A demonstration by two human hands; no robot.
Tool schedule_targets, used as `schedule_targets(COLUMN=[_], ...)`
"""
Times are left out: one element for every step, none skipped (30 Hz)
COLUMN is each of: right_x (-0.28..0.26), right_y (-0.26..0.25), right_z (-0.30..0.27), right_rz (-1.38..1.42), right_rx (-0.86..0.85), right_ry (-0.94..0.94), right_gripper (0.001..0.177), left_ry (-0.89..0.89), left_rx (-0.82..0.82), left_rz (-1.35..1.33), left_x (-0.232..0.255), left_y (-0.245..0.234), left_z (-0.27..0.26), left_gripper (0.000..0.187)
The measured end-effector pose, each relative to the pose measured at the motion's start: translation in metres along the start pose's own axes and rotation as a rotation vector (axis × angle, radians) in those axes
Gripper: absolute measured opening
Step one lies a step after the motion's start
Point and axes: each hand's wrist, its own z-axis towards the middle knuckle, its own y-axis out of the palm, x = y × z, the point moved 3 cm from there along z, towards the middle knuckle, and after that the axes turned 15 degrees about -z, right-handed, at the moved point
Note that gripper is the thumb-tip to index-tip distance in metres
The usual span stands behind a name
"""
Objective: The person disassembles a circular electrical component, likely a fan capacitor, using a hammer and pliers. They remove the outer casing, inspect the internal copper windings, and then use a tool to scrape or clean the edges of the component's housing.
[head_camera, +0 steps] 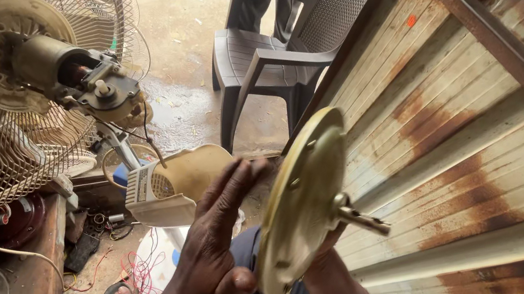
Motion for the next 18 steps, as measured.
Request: schedule_targets(right_x=[-0.006, -0.012, -0.016, -0.022, -0.024, -0.029, -0.033, -0.035, -0.036, -0.036, -0.039, -0.039, -0.040, -0.038, -0.038, -0.039, -0.040, -0.042], right_y=[-0.003, -0.007, -0.010, -0.013, -0.016, -0.019, -0.022, -0.025, -0.029, -0.033, -0.036, -0.040, -0.042, -0.045, -0.047, -0.048, -0.049, -0.049], right_z=[0.001, 0.002, 0.001, 0.000, 0.001, 0.001, 0.002, 0.002, 0.004, 0.005, 0.004, 0.003, 0.001, -0.001, -0.005, -0.008, -0.011, -0.014], right_rz=[-0.022, -0.041, -0.055, -0.069, -0.085, -0.096, -0.102, -0.110, -0.118, -0.130, -0.145, -0.151, -0.156, -0.157, -0.158, -0.160, -0.161, -0.156], right_rx=[-0.017, -0.034, -0.041, -0.051, -0.070, -0.084, -0.096, -0.112, -0.122, -0.135, -0.144, -0.146, -0.150, -0.157, -0.161, -0.164, -0.170, -0.170], right_ry=[-0.026, -0.048, -0.066, -0.088, -0.104, -0.119, -0.136, -0.155, -0.160, -0.164, -0.176, -0.176, -0.180, -0.182, -0.183, -0.188, -0.193, -0.195], right_gripper=[0.074, 0.075, 0.075, 0.076, 0.076, 0.077, 0.077, 0.077, 0.078, 0.078, 0.079, 0.079, 0.080, 0.080, 0.081, 0.081, 0.082, 0.082], left_ry=[0.000, 0.012, 0.020, 0.028, 0.013, -0.002, -0.019, -0.018, -0.017, -0.017, -0.004, 0.009, 0.022, 0.043, 0.063, 0.083, 0.084, 0.085], left_rx=[0.031, -0.034, -0.098, -0.163, -0.138, -0.113, -0.091, -0.093, -0.099, -0.105, -0.125, -0.144, -0.163, -0.187, -0.209, -0.231, -0.221, -0.211], left_rz=[-0.019, 0.053, 0.122, 0.191, 0.149, 0.106, 0.065, 0.062, 0.057, 0.052, 0.071, 0.090, 0.111, 0.144, 0.178, 0.211, 0.239, 0.266], left_x=[0.003, 0.006, 0.009, 0.011, 0.014, 0.017, 0.020, 0.023, 0.024, 0.024, 0.023, 0.022, 0.019, 0.016, 0.012, 0.009, 0.007, 0.004], left_y=[0.000, 0.002, 0.006, 0.009, 0.008, 0.008, 0.009, 0.011, 0.014, 0.016, 0.019, 0.021, 0.023, 0.026, 0.029, 0.032, 0.034, 0.036], left_z=[0.003, 0.006, 0.007, 0.008, 0.010, 0.012, 0.014, 0.016, 0.018, 0.019, 0.020, 0.020, 0.020, 0.020, 0.019, 0.017, 0.015, 0.013], left_gripper=[0.117, 0.118, 0.120, 0.122, 0.122, 0.123, 0.123, 0.122, 0.121, 0.120, 0.118, 0.117, 0.116, 0.116, 0.115, 0.115, 0.115, 0.115])
